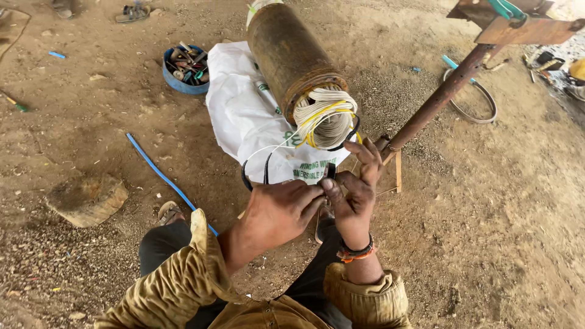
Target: The person sits on the ground and uses electrical tape to wrap and insulate the ends of several colored wires. They then insert the taped wire ends into a metal pipe containing a bundle of other wires.
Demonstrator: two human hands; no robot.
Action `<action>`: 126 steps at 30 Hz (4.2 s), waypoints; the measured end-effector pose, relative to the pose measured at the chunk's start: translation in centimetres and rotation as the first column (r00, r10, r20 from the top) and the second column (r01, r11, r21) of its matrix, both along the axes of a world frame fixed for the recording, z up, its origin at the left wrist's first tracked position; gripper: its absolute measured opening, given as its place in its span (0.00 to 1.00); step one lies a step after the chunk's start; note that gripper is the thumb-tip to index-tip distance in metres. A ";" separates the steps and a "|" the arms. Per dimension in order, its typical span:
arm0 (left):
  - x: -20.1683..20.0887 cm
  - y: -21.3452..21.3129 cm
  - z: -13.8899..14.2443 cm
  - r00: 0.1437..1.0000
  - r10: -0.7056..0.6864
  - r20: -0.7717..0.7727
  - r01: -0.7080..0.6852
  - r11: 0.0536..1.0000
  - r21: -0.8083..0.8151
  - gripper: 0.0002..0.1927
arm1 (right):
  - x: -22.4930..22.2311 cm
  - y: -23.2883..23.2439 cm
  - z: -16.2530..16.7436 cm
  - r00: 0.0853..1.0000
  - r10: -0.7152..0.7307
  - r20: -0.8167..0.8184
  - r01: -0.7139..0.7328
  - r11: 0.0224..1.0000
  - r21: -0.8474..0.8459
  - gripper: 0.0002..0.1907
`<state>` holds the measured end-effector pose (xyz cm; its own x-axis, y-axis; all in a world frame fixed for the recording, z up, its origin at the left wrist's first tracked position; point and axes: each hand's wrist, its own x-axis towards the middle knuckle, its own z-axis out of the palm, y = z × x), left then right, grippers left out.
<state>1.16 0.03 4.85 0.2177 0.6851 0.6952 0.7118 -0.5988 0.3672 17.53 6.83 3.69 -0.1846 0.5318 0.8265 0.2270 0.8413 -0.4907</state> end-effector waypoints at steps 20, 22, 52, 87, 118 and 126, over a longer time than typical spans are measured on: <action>0.3 -0.1 -1.0 0.991 0.010 -0.134 0.003 0.995 0.097 0.12 | 0.5 0.7 -1.4 0.995 -0.062 0.079 0.074 0.986 -0.151 0.15; 0.1 -0.3 -1.0 0.974 0.035 -0.225 0.003 0.986 0.169 0.18 | 0.1 0.8 -2.3 0.977 -0.060 -0.205 0.018 0.980 -0.198 0.14; 0.6 -4.3 -8.1 0.988 0.052 0.142 -0.103 0.920 0.378 0.23 | 7.4 -0.4 -5.7 0.852 0.050 -0.522 -0.240 0.922 -0.304 0.11; -12.9 -3.2 9.8 0.949 0.252 -0.188 -0.283 0.945 -0.166 0.10 | -4.1 -0.4 10.3 0.956 0.189 0.226 -0.175 0.981 -0.081 0.09; -7.1 -4.8 1.0 0.683 -0.046 0.729 0.578 0.645 -0.501 0.11 | -3.2 -3.2 5.0 0.952 -0.182 0.245 0.000 0.803 0.595 0.09; -7.3 -5.0 1.5 0.937 0.026 0.349 0.029 0.988 -0.151 0.19 | -1.8 -0.1 4.3 0.903 -0.169 0.394 -0.111 0.796 0.595 0.07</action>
